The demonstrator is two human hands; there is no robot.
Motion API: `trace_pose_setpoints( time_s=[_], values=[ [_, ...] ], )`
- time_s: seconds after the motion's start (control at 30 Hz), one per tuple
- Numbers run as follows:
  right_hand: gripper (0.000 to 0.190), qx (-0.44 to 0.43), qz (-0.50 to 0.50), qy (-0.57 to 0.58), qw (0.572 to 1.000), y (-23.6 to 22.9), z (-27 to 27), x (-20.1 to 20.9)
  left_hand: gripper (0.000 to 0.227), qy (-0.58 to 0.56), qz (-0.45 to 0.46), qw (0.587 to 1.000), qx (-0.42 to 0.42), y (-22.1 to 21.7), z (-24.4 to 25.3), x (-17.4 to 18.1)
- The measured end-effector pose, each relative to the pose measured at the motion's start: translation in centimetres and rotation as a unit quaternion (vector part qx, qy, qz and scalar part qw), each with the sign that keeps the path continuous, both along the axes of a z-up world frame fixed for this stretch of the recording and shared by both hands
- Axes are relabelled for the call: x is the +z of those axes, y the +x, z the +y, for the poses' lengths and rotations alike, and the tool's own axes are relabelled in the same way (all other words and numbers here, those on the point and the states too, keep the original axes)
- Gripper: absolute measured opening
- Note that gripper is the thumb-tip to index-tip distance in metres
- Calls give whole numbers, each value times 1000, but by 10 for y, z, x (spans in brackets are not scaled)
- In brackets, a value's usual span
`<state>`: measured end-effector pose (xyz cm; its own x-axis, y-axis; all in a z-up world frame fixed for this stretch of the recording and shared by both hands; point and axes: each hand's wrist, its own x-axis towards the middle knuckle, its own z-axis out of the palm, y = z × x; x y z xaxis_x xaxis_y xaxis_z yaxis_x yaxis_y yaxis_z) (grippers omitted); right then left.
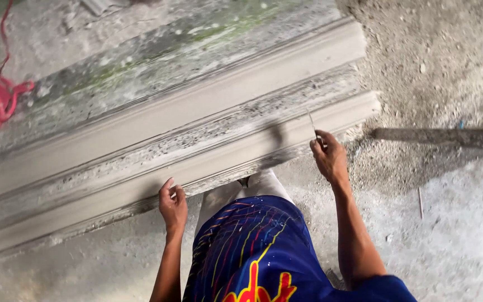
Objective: The person uses a wire brush to scrub dust and debris off several long white decorative moldings laid on a workbench. They repeatedly brush along the grooves and edges, occasionally wiping with their hand, and continue the process across multiple pieces.
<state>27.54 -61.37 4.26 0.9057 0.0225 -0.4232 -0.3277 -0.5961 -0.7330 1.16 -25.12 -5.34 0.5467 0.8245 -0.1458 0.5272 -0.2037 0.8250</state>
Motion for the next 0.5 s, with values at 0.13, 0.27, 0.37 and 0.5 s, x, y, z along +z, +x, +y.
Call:
trace_pose_setpoints(
  time_s=[0.13,0.27,0.37,0.5],
  values=[
    [40,74,29,-11,997,-9,29,5,34,-12,-12,999,36,-3,7,-7],
    [41,156,32,-25,987,-15,56,1,32,-13,-41,997,64,-14,11,-11],
    [43,232,30,-55,971,-14,86,15,34,5,-61,994,87,-27,14,-18],
    [41,306,-20,-46,951,-15,116,-1,29,51,-52,988,137,-52,24,-29]
  ],
)
